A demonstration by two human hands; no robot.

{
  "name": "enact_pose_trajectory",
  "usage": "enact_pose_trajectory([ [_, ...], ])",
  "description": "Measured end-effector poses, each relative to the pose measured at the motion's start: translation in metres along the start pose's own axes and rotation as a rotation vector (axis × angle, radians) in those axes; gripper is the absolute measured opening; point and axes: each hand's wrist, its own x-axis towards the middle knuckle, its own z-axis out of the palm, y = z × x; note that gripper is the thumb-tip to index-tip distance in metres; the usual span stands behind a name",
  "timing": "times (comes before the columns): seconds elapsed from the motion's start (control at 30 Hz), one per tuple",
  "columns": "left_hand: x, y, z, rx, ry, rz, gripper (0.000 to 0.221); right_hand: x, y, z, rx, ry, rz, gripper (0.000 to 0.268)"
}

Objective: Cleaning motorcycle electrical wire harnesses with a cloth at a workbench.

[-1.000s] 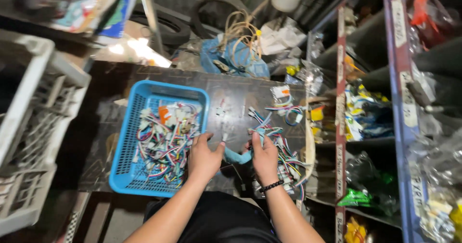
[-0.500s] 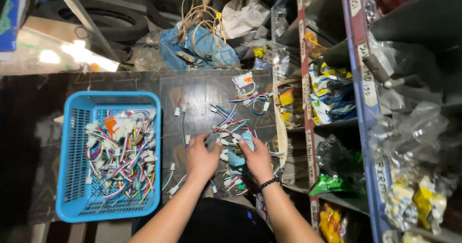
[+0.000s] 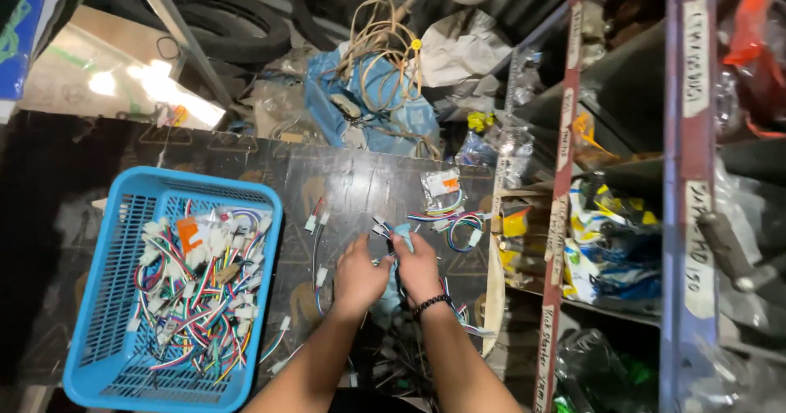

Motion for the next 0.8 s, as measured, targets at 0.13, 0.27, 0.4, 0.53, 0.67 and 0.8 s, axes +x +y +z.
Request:
enact_pose_trajectory([
  [0.13,0.023,-0.017,0.011,-0.081,-0.086,-0.052,0.069,0.01,0.012,0.01,0.032,0.033,0.073,0.015],
  [0.27,0.032,-0.016,0.017,-0.167,-0.071,-0.062,0.072,0.027,0.047,0.01,-0.154,0.007,0.039,0.027],
  [0.4,0.039,-0.033,0.033,-0.44,0.013,-0.035,0.073,0.013,0.05,0.028,-0.219,-0.023,0.111,0.046],
  [0.53,-0.001,-0.003,-0.014,-0.678,-0.059,-0.025,0.065,-0.029,0.006,0.019,-0.017,-0.038,0.028,0.027],
  [0.67,0.01,-0.032,-0.028,-0.624,0.06,0.082,0.05,-0.043,-0.011,0.027,0.335,-0.114,0.022,0.02],
  [0.8,-0.011,-0.021,-0.067,-0.445,0.062,0.184,0.038,-0.076,-0.047,0.03,0.514,-0.149,0.0,0.023],
])
